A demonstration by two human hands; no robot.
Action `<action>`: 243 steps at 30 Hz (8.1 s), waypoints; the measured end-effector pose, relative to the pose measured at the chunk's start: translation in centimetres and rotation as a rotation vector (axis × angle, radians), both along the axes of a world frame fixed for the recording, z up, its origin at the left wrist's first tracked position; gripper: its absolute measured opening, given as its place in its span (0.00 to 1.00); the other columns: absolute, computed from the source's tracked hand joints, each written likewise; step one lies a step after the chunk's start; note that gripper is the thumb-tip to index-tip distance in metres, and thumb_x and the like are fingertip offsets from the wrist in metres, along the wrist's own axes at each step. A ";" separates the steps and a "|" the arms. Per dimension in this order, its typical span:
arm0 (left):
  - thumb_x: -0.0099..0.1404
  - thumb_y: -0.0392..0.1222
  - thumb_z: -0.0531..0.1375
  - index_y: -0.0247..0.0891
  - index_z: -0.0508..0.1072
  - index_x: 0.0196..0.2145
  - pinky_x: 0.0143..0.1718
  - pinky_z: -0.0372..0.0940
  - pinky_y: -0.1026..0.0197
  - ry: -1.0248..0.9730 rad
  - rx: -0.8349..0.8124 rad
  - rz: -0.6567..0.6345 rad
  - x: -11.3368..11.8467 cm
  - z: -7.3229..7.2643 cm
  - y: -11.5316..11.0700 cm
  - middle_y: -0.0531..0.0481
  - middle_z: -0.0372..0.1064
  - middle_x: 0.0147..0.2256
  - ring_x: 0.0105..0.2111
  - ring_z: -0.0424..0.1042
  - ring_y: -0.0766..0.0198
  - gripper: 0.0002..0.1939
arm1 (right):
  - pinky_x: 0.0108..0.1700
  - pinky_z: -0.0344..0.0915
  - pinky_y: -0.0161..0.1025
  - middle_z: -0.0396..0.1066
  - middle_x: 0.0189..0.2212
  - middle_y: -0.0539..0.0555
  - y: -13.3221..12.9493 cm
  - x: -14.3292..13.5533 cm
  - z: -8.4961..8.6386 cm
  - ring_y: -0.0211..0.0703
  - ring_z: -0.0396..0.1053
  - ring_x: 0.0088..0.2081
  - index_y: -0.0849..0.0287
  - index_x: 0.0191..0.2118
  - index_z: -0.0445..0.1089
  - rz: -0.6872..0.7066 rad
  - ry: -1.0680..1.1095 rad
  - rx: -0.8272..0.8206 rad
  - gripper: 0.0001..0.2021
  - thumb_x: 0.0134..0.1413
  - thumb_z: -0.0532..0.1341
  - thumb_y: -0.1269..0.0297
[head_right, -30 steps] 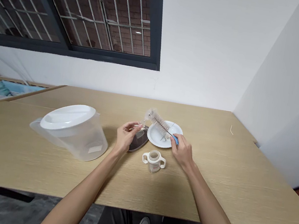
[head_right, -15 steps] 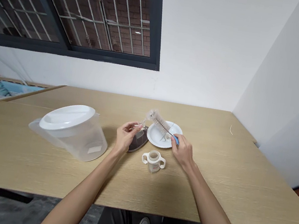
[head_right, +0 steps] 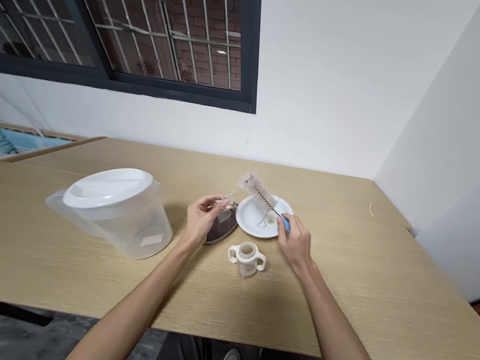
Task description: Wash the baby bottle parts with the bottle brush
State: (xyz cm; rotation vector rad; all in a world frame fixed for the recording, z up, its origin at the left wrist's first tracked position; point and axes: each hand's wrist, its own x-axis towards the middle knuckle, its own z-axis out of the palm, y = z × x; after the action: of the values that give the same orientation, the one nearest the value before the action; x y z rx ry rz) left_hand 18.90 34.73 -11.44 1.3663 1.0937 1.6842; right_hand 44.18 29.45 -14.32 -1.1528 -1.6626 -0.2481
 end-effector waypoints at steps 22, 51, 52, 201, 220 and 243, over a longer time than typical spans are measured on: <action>0.50 0.52 0.72 0.31 0.78 0.40 0.32 0.60 0.66 0.017 -0.006 0.000 -0.2 -0.2 0.1 0.48 0.68 0.29 0.29 0.64 0.69 0.25 | 0.39 0.64 0.35 0.73 0.38 0.52 0.1 0.1 -0.1 0.38 0.71 0.38 0.61 0.45 0.69 0.007 -0.028 0.036 0.07 0.63 0.59 0.66; 0.49 0.52 0.72 0.31 0.78 0.40 0.32 0.60 0.66 0.003 -0.018 -0.003 0.0 0.0 0.0 0.49 0.68 0.28 0.28 0.63 0.69 0.25 | 0.39 0.65 0.35 0.73 0.37 0.53 0.1 0.1 -0.1 0.39 0.71 0.38 0.61 0.44 0.69 -0.014 -0.001 0.031 0.08 0.63 0.59 0.64; 0.49 0.52 0.72 0.31 0.78 0.40 0.32 0.60 0.66 0.004 -0.020 -0.005 0.0 0.0 0.0 0.48 0.68 0.28 0.28 0.63 0.69 0.25 | 0.39 0.65 0.35 0.73 0.38 0.53 0.2 0.1 -0.2 0.39 0.72 0.38 0.61 0.44 0.69 0.003 -0.014 0.030 0.08 0.63 0.59 0.64; 0.49 0.51 0.73 0.31 0.68 0.57 0.47 0.67 0.57 0.239 -0.140 -0.407 1.5 0.9 2.6 0.36 0.70 0.50 0.45 0.73 0.57 0.41 | 0.33 0.60 0.37 0.73 0.29 0.53 1.3 2.2 0.4 0.41 0.69 0.30 0.59 0.35 0.70 -0.133 0.296 -0.101 0.14 0.63 0.56 0.55; 0.45 0.45 0.75 0.30 0.72 0.52 0.50 0.69 0.54 0.008 -0.146 -0.425 -1.1 -0.4 1.4 0.34 0.70 0.52 0.47 0.74 0.53 0.37 | 0.33 0.59 0.37 0.71 0.30 0.52 1.0 1.0 -0.8 0.37 0.67 0.30 0.59 0.38 0.73 0.054 -0.167 -0.080 0.13 0.67 0.55 0.58; 0.50 0.50 0.72 0.32 0.67 0.52 0.49 0.65 0.59 -0.009 -0.034 -0.188 -0.5 -0.7 1.1 0.36 0.70 0.50 0.52 0.69 0.55 0.35 | 0.34 0.59 0.36 0.72 0.31 0.51 0.7 0.4 -0.6 0.37 0.69 0.31 0.60 0.38 0.72 -0.052 -0.080 0.005 0.10 0.65 0.58 0.60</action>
State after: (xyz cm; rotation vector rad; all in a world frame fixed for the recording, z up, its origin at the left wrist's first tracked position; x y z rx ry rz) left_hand 18.43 35.79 -12.10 1.3929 0.9535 1.5276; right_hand 44.63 30.17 -14.96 -1.1965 -1.7025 -0.3356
